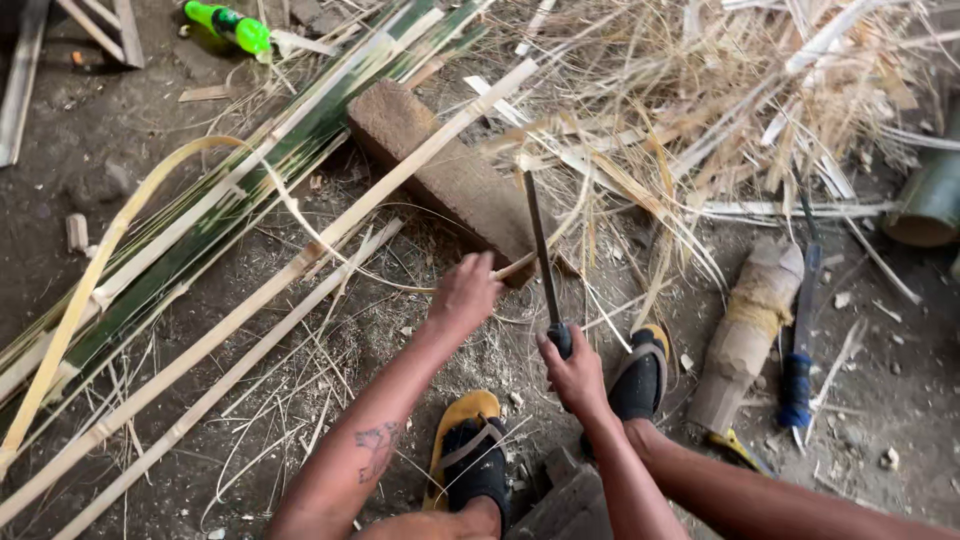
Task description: The person uses a machete to split long bamboo stalks into thin strips on a wooden block. They repeatedly position the bamboo, strike it with the blade, and peel away the resulting strips, accumulating a pile of bamboo shavings and finished strips on the ground.
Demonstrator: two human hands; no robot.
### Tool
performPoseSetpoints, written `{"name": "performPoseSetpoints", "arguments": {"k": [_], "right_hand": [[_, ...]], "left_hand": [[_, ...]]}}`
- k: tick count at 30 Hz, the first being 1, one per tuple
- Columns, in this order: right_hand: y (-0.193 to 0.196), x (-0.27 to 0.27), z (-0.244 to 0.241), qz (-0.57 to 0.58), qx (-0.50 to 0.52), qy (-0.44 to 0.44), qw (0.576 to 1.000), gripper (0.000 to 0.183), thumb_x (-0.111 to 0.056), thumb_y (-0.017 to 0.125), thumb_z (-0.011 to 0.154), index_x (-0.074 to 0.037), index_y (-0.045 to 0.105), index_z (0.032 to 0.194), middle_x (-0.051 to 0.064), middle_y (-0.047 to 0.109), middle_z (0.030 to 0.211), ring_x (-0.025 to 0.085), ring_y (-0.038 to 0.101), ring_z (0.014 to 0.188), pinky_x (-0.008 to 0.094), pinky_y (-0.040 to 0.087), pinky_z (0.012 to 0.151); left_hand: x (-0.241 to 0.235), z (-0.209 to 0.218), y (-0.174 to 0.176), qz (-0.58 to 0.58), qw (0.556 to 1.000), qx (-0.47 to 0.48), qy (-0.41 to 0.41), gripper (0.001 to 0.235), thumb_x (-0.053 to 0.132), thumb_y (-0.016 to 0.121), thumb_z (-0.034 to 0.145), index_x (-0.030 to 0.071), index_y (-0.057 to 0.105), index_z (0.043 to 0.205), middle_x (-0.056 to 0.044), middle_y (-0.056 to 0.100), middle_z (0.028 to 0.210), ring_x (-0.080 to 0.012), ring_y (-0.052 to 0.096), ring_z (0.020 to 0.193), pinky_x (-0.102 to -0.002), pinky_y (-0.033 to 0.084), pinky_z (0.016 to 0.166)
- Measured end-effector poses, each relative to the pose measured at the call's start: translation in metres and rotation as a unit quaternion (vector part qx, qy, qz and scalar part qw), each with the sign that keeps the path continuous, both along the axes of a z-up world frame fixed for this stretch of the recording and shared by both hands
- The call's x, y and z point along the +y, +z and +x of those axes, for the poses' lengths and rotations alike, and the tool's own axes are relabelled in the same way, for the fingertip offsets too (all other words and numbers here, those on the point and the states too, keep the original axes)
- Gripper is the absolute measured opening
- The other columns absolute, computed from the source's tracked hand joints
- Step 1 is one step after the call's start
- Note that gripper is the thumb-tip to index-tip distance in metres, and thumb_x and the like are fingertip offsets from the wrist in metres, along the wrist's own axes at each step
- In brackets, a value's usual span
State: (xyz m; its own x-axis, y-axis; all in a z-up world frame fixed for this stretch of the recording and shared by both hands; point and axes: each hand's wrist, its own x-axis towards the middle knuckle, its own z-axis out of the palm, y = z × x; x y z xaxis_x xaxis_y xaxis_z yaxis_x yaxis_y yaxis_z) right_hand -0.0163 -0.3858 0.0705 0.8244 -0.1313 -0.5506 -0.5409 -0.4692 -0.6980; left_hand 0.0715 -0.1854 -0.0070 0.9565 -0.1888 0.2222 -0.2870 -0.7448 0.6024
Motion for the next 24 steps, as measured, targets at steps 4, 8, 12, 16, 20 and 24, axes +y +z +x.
{"name": "performPoseSetpoints", "arguments": {"k": [4, 8, 12, 16, 20, 24], "right_hand": [[0.016, 0.001, -0.003, 0.031, -0.021, -0.012, 0.999, 0.043, -0.046, 0.066, 0.091, -0.006, 0.061, 0.107, 0.007, 0.064, 0.067, 0.015, 0.064, 0.052, 0.034, 0.055, 0.047], [0.015, 0.006, -0.012, -0.002, -0.162, -0.01, 0.987, 0.044, -0.044, 0.067, 0.092, -0.002, 0.059, 0.1, 0.008, 0.066, 0.063, 0.016, 0.065, 0.052, 0.035, 0.052, 0.048], [0.004, 0.014, -0.002, -0.032, -0.088, 0.026, 0.995, 0.041, -0.042, 0.064, 0.095, -0.002, 0.057, 0.099, 0.006, 0.065, 0.064, 0.016, 0.063, 0.05, 0.035, 0.053, 0.047], [-0.008, 0.001, 0.011, -0.002, -0.008, 0.016, 1.0, 0.034, -0.038, 0.065, 0.09, -0.005, 0.061, 0.095, 0.008, 0.064, 0.059, 0.017, 0.063, 0.044, 0.034, 0.052, 0.044], [-0.028, -0.003, -0.014, 0.048, -0.024, -0.015, 0.998, 0.042, -0.038, 0.067, 0.093, 0.003, 0.061, 0.086, 0.009, 0.061, 0.056, 0.018, 0.06, 0.044, 0.033, 0.049, 0.043], [-0.048, 0.004, -0.019, 0.151, -0.035, -0.034, 0.987, 0.035, -0.031, 0.061, 0.092, 0.003, 0.063, 0.082, 0.009, 0.064, 0.058, 0.019, 0.063, 0.044, 0.033, 0.049, 0.04]], "left_hand": [[0.014, 0.0, 0.004, 0.068, 0.977, 0.2, -0.008, 0.022, 0.012, 0.05, 0.101, 0.006, 0.07, 0.093, -0.008, 0.063, 0.063, -0.0176, 0.06, 0.046, -0.034, 0.046, 0.041], [-0.004, -0.001, -0.014, 0.088, 0.972, 0.214, -0.043, 0.037, 0.013, 0.04, 0.113, 0.003, 0.065, 0.088, -0.009, 0.064, 0.065, -0.0165, 0.058, 0.049, -0.033, 0.047, 0.043], [-0.019, 0.003, -0.035, 0.183, 0.978, 0.09, -0.045, 0.023, 0.009, 0.048, 0.107, 0.002, 0.063, 0.091, -0.01, 0.063, 0.072, -0.017, 0.056, 0.058, -0.031, 0.047, 0.052], [-0.023, 0.007, -0.034, 0.236, 0.965, 0.109, -0.042, 0.015, 0.005, 0.05, 0.101, -0.001, 0.063, 0.104, -0.014, 0.064, 0.088, -0.0178, 0.058, 0.07, -0.03, 0.05, 0.061], [-0.031, -0.005, 0.016, 0.07, 0.989, 0.118, 0.047, 0.027, 0.006, 0.051, 0.101, -0.005, 0.061, 0.124, -0.017, 0.065, 0.096, -0.0231, 0.06, 0.081, -0.032, 0.053, 0.066], [-0.092, -0.012, 0.096, -0.142, 0.976, -0.085, -0.142, 0.034, 0.002, 0.056, 0.108, 0.001, 0.051, 0.143, -0.021, 0.06, 0.13, -0.0312, 0.062, 0.116, -0.031, 0.061, 0.095]]}}
